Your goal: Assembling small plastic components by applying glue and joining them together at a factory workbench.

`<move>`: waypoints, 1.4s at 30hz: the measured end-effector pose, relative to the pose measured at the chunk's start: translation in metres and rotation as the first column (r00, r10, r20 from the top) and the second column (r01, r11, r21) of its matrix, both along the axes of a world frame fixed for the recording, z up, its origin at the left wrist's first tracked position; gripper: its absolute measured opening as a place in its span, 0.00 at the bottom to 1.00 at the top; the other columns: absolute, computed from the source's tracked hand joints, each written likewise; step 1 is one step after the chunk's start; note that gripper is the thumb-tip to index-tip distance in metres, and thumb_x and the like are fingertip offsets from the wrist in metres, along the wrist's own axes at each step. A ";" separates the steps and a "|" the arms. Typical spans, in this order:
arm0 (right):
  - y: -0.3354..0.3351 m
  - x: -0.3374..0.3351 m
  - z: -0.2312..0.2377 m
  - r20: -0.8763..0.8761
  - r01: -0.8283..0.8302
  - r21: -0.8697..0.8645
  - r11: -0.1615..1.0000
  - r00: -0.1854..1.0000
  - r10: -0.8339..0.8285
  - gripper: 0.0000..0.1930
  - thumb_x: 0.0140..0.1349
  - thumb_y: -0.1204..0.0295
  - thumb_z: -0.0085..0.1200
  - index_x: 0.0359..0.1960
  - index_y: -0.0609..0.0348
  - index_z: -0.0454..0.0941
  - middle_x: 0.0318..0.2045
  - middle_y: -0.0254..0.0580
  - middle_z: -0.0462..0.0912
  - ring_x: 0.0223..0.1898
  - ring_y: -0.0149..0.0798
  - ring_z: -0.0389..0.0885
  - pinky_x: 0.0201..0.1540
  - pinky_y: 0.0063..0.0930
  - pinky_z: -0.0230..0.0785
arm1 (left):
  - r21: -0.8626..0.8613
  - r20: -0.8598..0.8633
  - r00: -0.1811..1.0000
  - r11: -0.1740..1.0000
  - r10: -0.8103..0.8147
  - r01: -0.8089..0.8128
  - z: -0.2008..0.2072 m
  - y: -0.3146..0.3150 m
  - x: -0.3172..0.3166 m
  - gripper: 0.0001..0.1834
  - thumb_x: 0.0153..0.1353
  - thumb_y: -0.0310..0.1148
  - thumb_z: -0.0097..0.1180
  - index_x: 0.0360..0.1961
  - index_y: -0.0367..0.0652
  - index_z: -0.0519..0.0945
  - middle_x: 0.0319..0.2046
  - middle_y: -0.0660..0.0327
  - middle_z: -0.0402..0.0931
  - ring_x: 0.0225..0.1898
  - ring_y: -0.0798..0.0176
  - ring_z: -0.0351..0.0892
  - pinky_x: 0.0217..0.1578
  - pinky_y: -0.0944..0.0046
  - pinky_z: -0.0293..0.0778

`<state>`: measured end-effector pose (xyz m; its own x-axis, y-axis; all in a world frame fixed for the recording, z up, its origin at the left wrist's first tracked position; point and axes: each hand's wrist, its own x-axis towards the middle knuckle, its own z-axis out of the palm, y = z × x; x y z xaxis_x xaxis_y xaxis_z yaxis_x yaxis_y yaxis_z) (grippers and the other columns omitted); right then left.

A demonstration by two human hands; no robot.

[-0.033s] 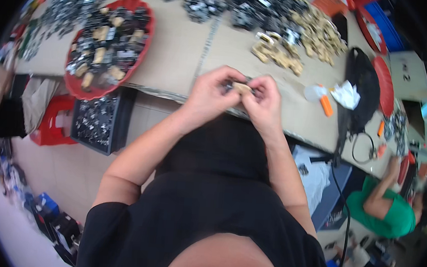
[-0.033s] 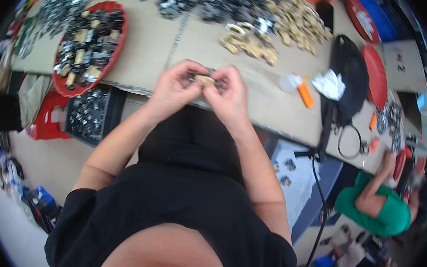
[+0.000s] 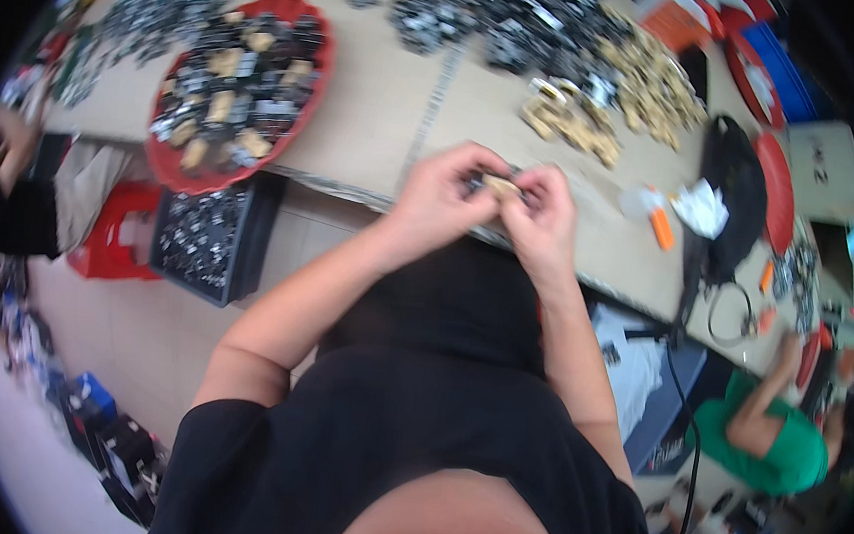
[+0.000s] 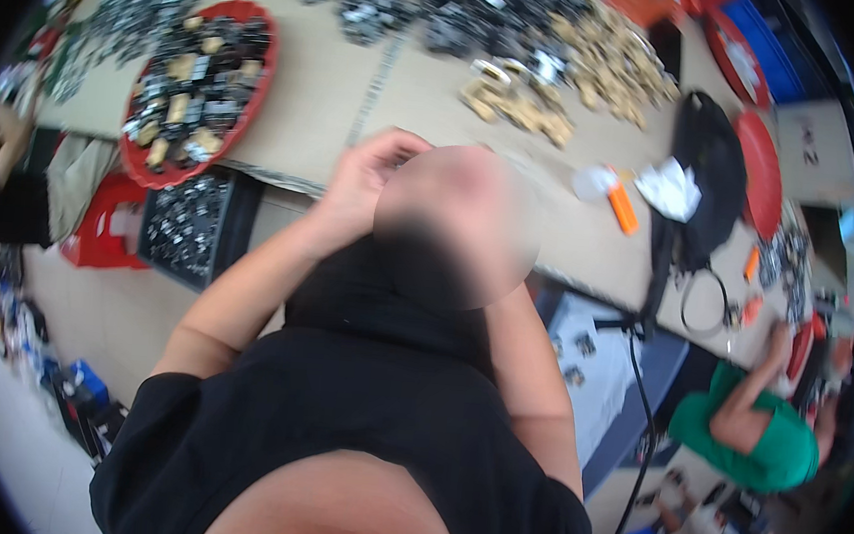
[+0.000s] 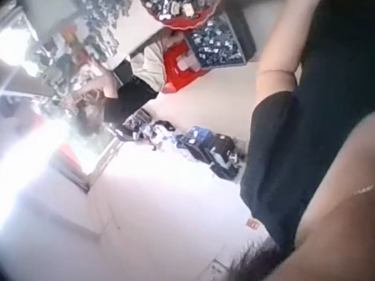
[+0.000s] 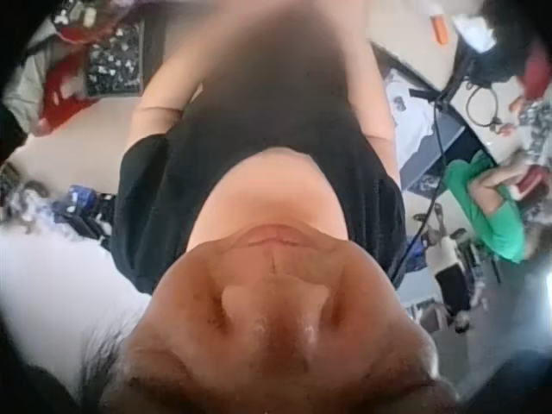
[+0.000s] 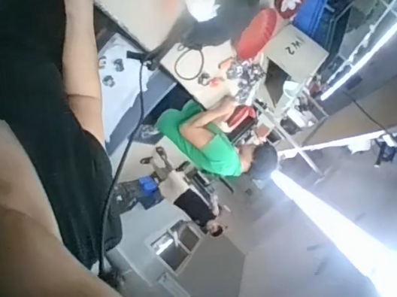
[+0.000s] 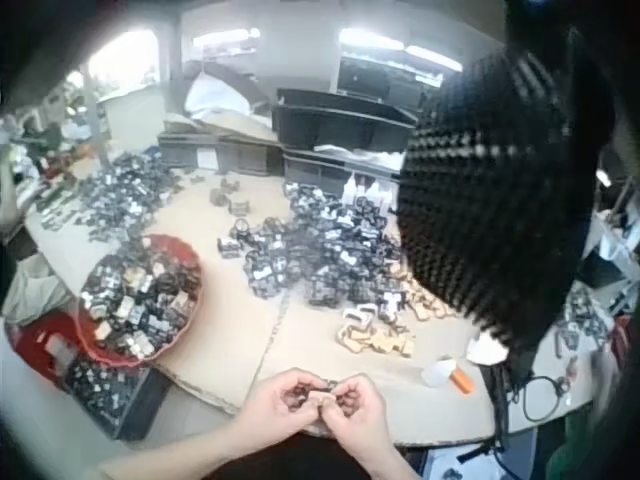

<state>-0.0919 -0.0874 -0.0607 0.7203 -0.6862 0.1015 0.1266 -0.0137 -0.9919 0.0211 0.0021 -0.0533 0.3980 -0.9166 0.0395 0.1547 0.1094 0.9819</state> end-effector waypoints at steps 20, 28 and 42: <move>0.004 0.000 0.006 0.018 0.040 0.088 0.995 0.999 -0.041 0.11 0.55 0.76 0.52 0.39 0.65 0.67 0.32 0.35 0.76 0.26 0.20 0.71 0.28 0.14 0.63 | -0.439 0.884 -0.443 0.597 0.152 -0.671 0.063 0.094 0.166 0.12 0.51 0.28 0.53 0.39 0.44 0.77 0.39 0.58 0.74 0.43 0.54 0.70 0.46 0.58 0.64; 0.005 -0.011 0.009 0.146 0.086 0.178 0.980 0.983 -0.112 0.10 0.59 0.77 0.48 0.41 0.64 0.65 0.33 0.39 0.75 0.27 0.23 0.72 0.30 0.16 0.67 | -0.287 0.920 0.139 0.871 0.366 -0.399 0.052 0.000 0.088 0.11 0.48 0.25 0.55 0.36 0.43 0.77 0.38 0.57 0.74 0.42 0.55 0.71 0.43 0.58 0.67; -0.069 -0.088 0.007 -0.009 0.583 -0.552 0.596 0.711 -0.703 0.22 0.49 0.76 0.58 0.46 0.66 0.63 0.42 0.47 0.70 0.45 0.39 0.70 0.47 0.28 0.62 | -0.099 0.966 0.238 0.995 0.100 -0.014 0.021 -0.092 0.028 0.04 0.44 0.26 0.59 0.23 0.39 0.77 0.30 0.59 0.70 0.37 0.56 0.68 0.37 0.61 0.67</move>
